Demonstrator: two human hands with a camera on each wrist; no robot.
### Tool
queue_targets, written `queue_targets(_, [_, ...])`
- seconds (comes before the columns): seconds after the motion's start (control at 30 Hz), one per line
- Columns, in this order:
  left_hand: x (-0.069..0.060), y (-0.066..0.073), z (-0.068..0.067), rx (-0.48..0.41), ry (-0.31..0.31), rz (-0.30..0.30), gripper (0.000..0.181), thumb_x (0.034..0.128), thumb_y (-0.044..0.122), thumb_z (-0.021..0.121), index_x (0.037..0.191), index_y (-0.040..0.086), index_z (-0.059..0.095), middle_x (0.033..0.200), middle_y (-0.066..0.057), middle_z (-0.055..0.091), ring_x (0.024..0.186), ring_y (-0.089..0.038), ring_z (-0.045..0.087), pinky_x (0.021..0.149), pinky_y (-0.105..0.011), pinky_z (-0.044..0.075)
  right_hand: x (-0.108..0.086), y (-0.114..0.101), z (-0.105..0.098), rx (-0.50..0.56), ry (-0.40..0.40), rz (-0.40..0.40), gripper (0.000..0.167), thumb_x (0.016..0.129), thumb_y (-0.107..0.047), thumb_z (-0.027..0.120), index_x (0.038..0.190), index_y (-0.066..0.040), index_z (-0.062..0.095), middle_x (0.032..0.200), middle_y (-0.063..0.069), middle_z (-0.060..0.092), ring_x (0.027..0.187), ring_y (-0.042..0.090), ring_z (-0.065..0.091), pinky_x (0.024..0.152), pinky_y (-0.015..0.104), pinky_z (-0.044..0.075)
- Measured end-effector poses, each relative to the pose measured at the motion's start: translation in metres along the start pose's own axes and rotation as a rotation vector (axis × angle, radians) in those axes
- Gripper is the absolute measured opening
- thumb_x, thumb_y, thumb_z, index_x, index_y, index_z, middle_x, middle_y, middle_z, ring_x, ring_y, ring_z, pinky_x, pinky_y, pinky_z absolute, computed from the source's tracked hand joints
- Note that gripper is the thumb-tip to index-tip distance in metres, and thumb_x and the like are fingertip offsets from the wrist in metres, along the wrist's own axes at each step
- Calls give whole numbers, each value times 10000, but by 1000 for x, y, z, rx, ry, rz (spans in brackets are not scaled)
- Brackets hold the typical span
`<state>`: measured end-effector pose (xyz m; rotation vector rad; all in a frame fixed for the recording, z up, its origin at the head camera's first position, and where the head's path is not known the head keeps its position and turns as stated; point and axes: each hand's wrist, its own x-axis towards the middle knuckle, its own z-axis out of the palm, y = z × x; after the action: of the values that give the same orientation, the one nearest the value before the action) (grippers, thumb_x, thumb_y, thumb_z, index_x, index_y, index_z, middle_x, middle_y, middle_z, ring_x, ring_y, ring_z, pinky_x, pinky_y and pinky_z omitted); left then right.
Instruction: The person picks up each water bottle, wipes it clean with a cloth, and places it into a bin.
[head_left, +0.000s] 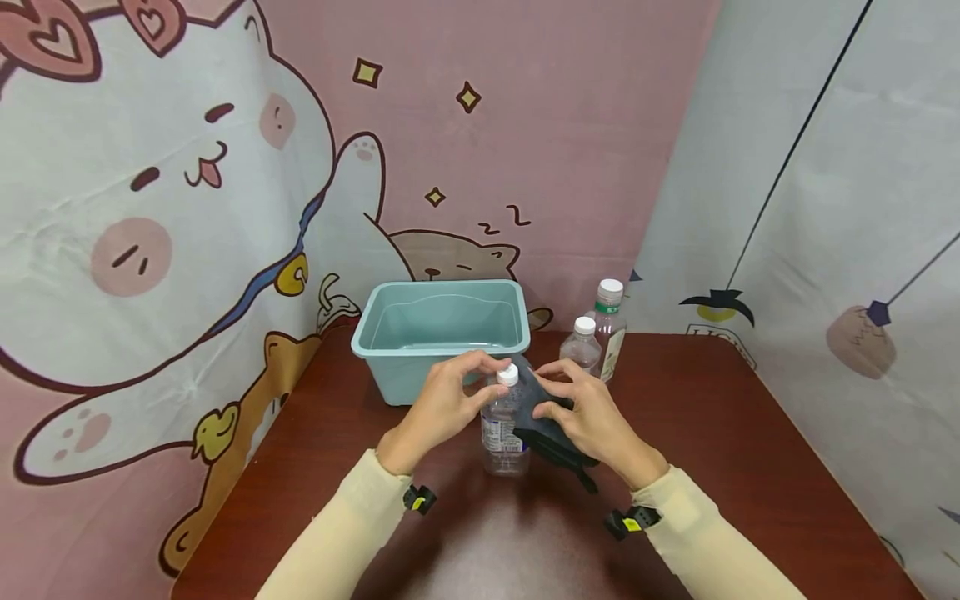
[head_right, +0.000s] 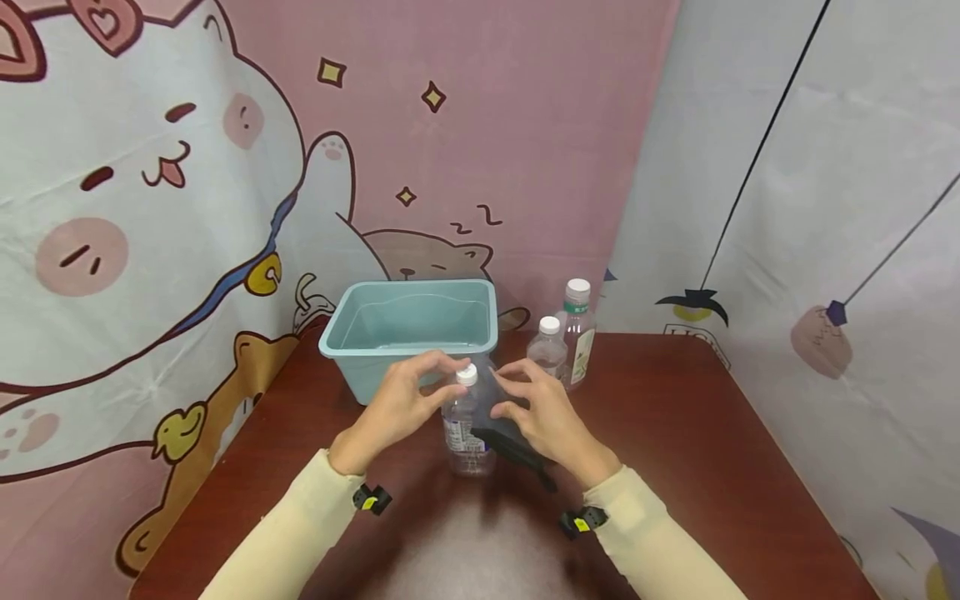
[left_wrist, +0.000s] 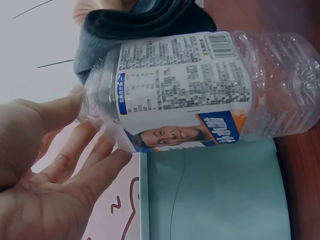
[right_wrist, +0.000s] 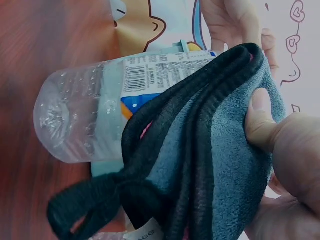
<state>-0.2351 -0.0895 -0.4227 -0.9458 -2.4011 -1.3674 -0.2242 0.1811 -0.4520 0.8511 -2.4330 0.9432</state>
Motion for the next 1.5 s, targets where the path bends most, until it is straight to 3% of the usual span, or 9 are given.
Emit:
queue_targets(0.3, [-3,-1,-4,-25,-31,-41,232,1016,98,910,1204,132,779,1486,-39,823,1343,-280,810,1125,-526,663,-16,16,15,10,-23,59,470,856,-93,1020,1291,7,873,1330,92,805,1216,325,808,948,463,699])
queue_targets(0.57, [-2,0,-8,-5,-46,-39,229,1024,112,909,1209,133,775,1506,-81,809,1324,-296,807,1107,-466,672,-25,32,33,-12,-143,112,388,893,-131,1011,1230,16,888,1312,78,853,1215,326,815,1017,527,696])
queue_targets(0.73, [1,0,-10,23,-59,-44,250,1021,129,923,1224,145,779,1508,-39,813,1266,-290,811,1085,-416,685,-24,39,36,-49,-193,42,355,884,-144,1017,1182,14,907,1232,118,842,1121,318,831,978,508,713])
queue_targets(0.97, [0,0,-11,22,-63,-37,314,992,144,960,1254,176,790,1499,27,819,1212,-290,812,1079,-461,698,-32,47,48,-154,-297,-56,250,889,-132,1029,1069,-6,909,1118,113,806,999,270,819,868,402,725])
queue_targets(1.17, [1,1,-10,23,-75,-27,368,970,160,981,1280,175,783,1521,-4,809,1208,-216,802,1085,-448,694,-36,52,55,-217,-292,-143,228,874,-117,1045,982,0,882,1045,127,787,926,282,808,805,384,719])
queue_targets(1.5, [-1,-3,-8,21,-78,-44,365,976,147,972,1278,169,768,1542,-12,797,1220,-256,799,1103,-442,680,-40,55,58,-97,-248,61,295,875,-51,1021,1136,6,897,1101,105,862,1014,241,845,885,413,725])
